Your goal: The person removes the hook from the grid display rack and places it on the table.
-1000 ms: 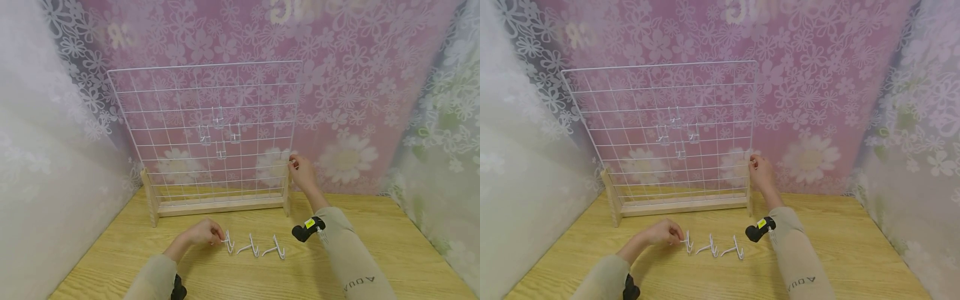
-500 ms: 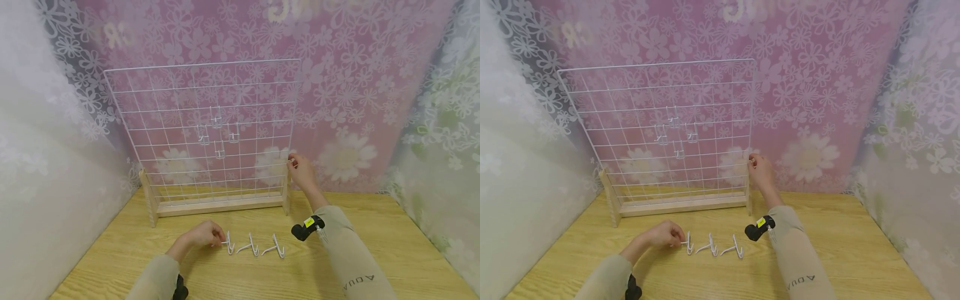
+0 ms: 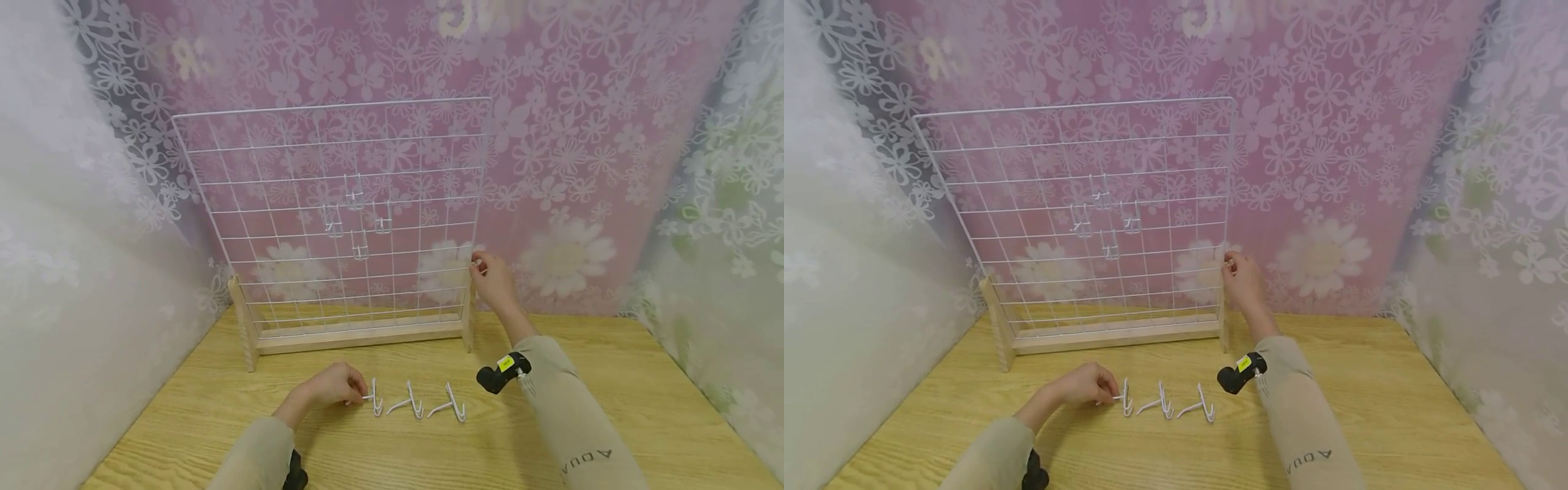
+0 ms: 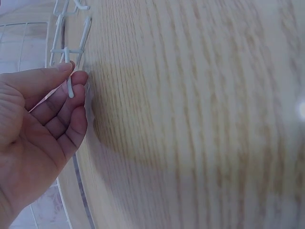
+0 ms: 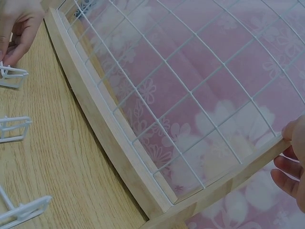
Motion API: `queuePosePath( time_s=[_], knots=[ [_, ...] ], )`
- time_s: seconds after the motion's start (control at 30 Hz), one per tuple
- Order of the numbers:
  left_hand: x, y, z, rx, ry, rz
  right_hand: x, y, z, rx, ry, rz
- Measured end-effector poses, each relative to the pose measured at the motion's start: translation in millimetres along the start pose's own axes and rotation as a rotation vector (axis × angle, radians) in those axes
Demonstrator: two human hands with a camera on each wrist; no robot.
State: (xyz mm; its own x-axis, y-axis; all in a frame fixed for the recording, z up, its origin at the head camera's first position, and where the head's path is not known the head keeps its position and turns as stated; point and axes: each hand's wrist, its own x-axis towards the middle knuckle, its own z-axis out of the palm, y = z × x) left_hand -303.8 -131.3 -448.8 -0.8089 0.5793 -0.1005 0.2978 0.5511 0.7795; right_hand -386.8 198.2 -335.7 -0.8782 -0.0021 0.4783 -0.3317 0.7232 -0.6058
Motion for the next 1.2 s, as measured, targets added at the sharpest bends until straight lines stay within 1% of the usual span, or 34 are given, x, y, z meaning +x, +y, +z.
queuePosePath(
  time_s=[0.2, 0.4, 0.63, 0.73, 0.8, 0.9, 1.07, 1.2],
  knots=[
    [-0.6, 0.4, -0.7, 0.037, 0.005, -0.003, -0.6, -2.7, -1.8, 0.001, -0.004, -0.007],
    [-0.5, -3.5, 0.5, 0.058, 0.018, -0.01, -1.5, -1.5, -0.1, 0.009, -0.001, -0.012],
    [-0.9, -5.0, -0.7, 0.05, 0.037, 0.012, 0.6, -0.5, -0.6, 0.005, -0.008, -0.004],
    [-2.3, -4.0, -3.5, 0.078, 0.055, 0.028, 0.5, -0.3, -0.9, 0.006, -0.011, 0.001],
    [-2.7, -3.8, -5.8, 0.095, 0.077, 0.035, 0.5, -0.2, -0.7, 0.009, -0.009, -0.002],
    [-2.8, -3.8, -10.1, 0.092, 0.119, 0.04, 0.8, -0.2, -0.5, 0.003, -0.01, -0.004],
    [-2.1, -3.1, -19.4, 0.014, 0.212, 0.012, 1.4, -0.3, -0.3, -0.002, -0.011, -0.004],
    [-0.2, 0.3, -27.3, -0.057, 0.319, -0.009, 1.1, 0.9, 0.4, -0.005, -0.001, -0.008]
  ],
)
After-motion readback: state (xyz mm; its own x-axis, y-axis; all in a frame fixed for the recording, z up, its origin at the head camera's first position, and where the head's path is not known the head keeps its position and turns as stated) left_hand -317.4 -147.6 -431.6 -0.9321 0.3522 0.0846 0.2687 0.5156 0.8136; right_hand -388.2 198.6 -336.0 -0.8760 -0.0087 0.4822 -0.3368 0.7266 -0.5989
